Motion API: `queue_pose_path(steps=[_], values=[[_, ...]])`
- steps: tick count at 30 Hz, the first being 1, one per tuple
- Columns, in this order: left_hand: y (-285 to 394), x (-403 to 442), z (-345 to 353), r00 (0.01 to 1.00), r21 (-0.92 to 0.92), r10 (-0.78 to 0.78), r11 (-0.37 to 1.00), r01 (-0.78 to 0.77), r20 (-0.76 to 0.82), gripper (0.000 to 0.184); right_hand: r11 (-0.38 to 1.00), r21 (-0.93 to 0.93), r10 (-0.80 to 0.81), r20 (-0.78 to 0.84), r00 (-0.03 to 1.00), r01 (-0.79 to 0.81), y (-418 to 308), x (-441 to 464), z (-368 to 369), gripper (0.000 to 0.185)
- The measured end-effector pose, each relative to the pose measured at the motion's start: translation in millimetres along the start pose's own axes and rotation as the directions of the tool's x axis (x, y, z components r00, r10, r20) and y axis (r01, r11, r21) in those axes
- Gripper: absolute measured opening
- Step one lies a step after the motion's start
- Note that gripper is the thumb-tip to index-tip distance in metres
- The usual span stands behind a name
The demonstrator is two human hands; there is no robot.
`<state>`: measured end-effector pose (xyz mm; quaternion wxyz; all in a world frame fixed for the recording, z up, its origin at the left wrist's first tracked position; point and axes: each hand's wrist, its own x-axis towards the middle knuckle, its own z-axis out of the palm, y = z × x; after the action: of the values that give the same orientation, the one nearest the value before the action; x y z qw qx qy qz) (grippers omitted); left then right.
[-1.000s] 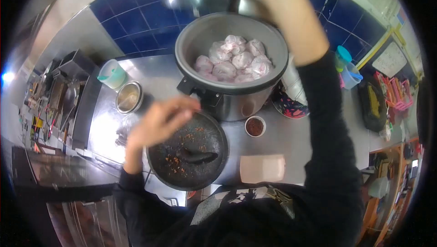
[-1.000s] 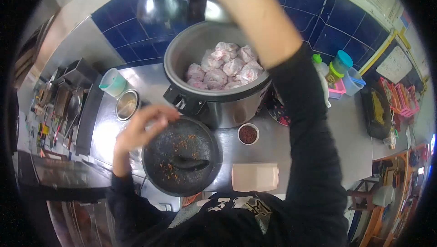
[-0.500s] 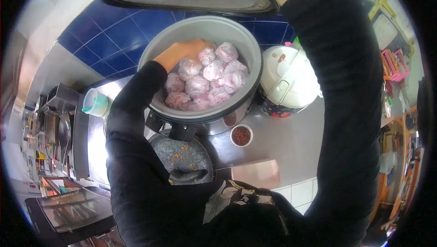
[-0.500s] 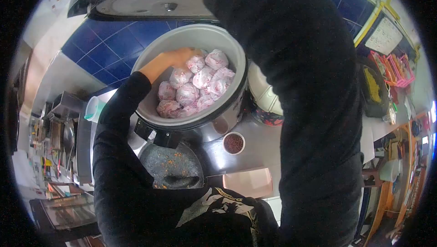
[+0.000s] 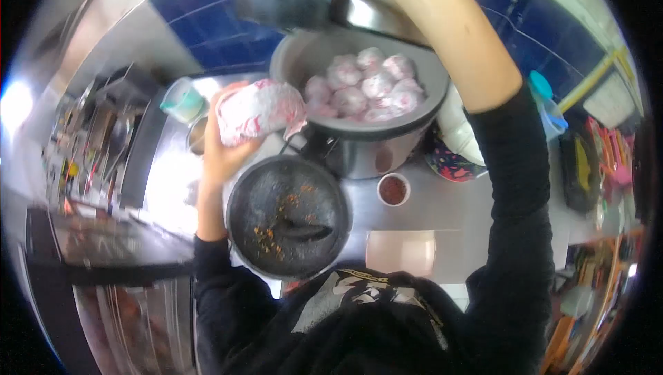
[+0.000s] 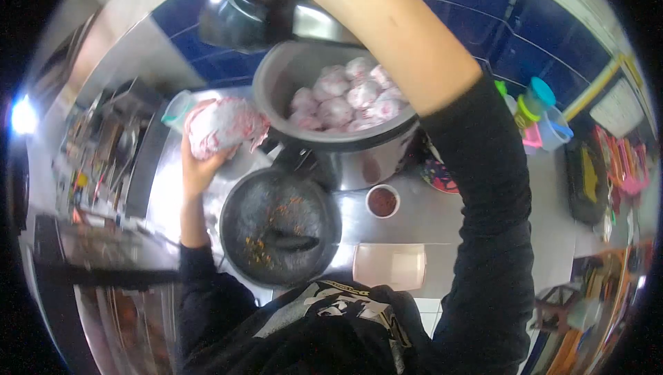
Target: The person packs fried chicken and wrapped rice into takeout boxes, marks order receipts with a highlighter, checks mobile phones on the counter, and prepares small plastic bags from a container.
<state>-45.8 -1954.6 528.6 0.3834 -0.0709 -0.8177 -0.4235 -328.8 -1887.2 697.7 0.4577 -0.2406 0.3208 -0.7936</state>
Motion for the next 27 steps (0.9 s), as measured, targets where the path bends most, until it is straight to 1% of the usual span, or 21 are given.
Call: queue_pose_path(steps=[1, 2, 3, 4, 5, 6, 8, 9, 10, 11, 12, 13, 14, 16, 17, 18, 20, 22, 24, 26, 27], values=[[12.4, -26.5, -1.9, 0.999, 0.026, -0.019, 0.999, 0.020, -0.031, 0.065, 0.991, -0.093, -0.099, -0.062, 0.993, 0.093, 35.7, -21.3, 0.0, 0.020], [24.6, -54.4, 1.2, 0.971, -0.150, -0.143, 0.982, 0.115, -0.192, 0.066, 0.966, -0.191, -0.200, -0.113, 0.973, 0.176, 66.5, -46.7, -0.4, 0.017], [35.5, -80.8, 1.4, 0.905, -0.334, -0.276, 0.928, 0.163, -0.324, 0.068, 0.943, -0.306, -0.198, -0.202, 0.959, 0.130, 85.9, -113.8, 27.4, 0.028], [43.8, -107.3, -1.2, 0.893, -0.319, -0.280, 0.933, 0.166, -0.354, 0.068, 0.902, -0.409, -0.225, -0.178, 0.958, 0.137, 111.2, -127.0, 20.5, 0.022], [52.3, -135.0, -2.5, 0.830, -0.456, -0.462, 0.840, 0.295, -0.313, 0.070, 0.843, -0.516, -0.268, -0.161, 0.950, 0.151, 138.9, -129.0, 2.5, 0.024], [60.5, -154.9, -3.2, 0.745, -0.582, -0.620, 0.709, 0.399, -0.244, 0.073, 0.731, -0.648, -0.357, -0.095, 0.929, 0.214, 172.2, -130.1, -18.8, 0.023], [83.6, -177.5, 2.8, 0.689, -0.573, -0.661, 0.701, 0.425, -0.298, 0.073, 0.428, -0.794, -0.603, 0.106, 0.791, 0.433, 207.7, -129.7, -36.3, 0.020], [94.7, -187.8, 10.7, 0.643, -0.570, -0.690, 0.690, 0.447, -0.331, 0.074, 0.474, -0.774, -0.585, 0.079, 0.807, 0.419, 208.6, -126.9, -38.7, 0.018], [104.3, -197.6, 19.3, 0.624, -0.573, -0.702, 0.683, 0.454, -0.342, 0.074, 0.521, -0.754, -0.567, 0.045, 0.823, 0.400, 206.1, -134.8, -31.8, 0.017], [111.9, -202.6, 26.7, 0.689, -0.400, -0.541, 0.836, 0.376, -0.483, 0.074, 0.363, -0.921, -0.505, -0.070, 0.860, 0.138, 201.3, -153.5, -20.8, 0.022], [118.9, -204.4, 33.0, 0.743, -0.195, -0.334, 0.942, 0.272, -0.580, 0.074, 0.146, -0.951, -0.639, 0.119, 0.760, 0.272, 210.7, -178.3, -12.3, 0.028], [130.1, -206.5, 38.4, 0.779, 0.003, -0.200, 0.968, 0.251, -0.594, 0.074, -0.097, -0.924, -0.718, 0.322, 0.617, 0.370, 221.2, -211.8, -2.1, 0.034], [137.0, -208.4, 45.6, 0.775, -0.003, -0.197, 0.970, 0.244, -0.601, 0.074, -0.007, -0.902, -0.645, 0.334, 0.688, 0.432, 224.2, -257.2, 13.2, 0.044], [148.5, -211.6, 64.4, 0.795, 0.131, 0.009, 0.987, 0.088, -0.606, 0.075, 0.486, -0.686, -0.470, 0.317, 0.824, 0.541, 240.3, -340.2, 28.9, 0.062], [154.4, -214.2, 73.6, 0.812, 0.240, 0.099, 0.969, 0.052, -0.576, 0.073, 0.692, -0.591, -0.353, 0.225, 0.908, 0.415, 247.6, -381.7, 34.8, 0.069], [160.9, -218.7, 84.4, 0.817, 0.221, 0.089, 0.974, 0.048, -0.569, 0.073, 0.850, -0.458, -0.216, 0.145, 0.966, 0.259, 254.0, -415.1, 40.0, 0.078], [176.8, -224.9, 110.0, 0.892, 0.382, 0.181, 0.924, -0.011, -0.413, 0.068, 0.899, -0.363, -0.192, 0.179, 0.965, 0.246, 262.7, -451.6, 37.8, 0.089], [184.6, -235.4, 139.4, 0.936, 0.229, 0.142, 0.971, -0.069, -0.322, 0.064, 0.843, -0.423, -0.311, 0.119, 0.943, 0.332, 266.2, -477.7, 26.4, 0.089], [198.3, -239.2, 161.7, 0.969, 0.217, 0.188, 0.965, -0.150, -0.163, 0.078, 0.768, -0.569, -0.381, -0.035, 0.924, 0.295, 262.0, -499.3, 7.9, 0.088], [213.4, -252.1, 182.7, 0.993, -0.162, 0.107, 0.982, -0.099, 0.041, 0.098, 0.803, -0.494, -0.453, -0.141, 0.881, 0.334, 256.4, -525.2, -7.7, 0.083], [219.5, -258.1, 191.7, 0.993, -0.269, 0.092, 0.961, -0.070, 0.070, 0.104, 0.849, -0.440, -0.418, -0.217, 0.882, 0.293, 251.6, -540.7, -13.8, 0.082]])
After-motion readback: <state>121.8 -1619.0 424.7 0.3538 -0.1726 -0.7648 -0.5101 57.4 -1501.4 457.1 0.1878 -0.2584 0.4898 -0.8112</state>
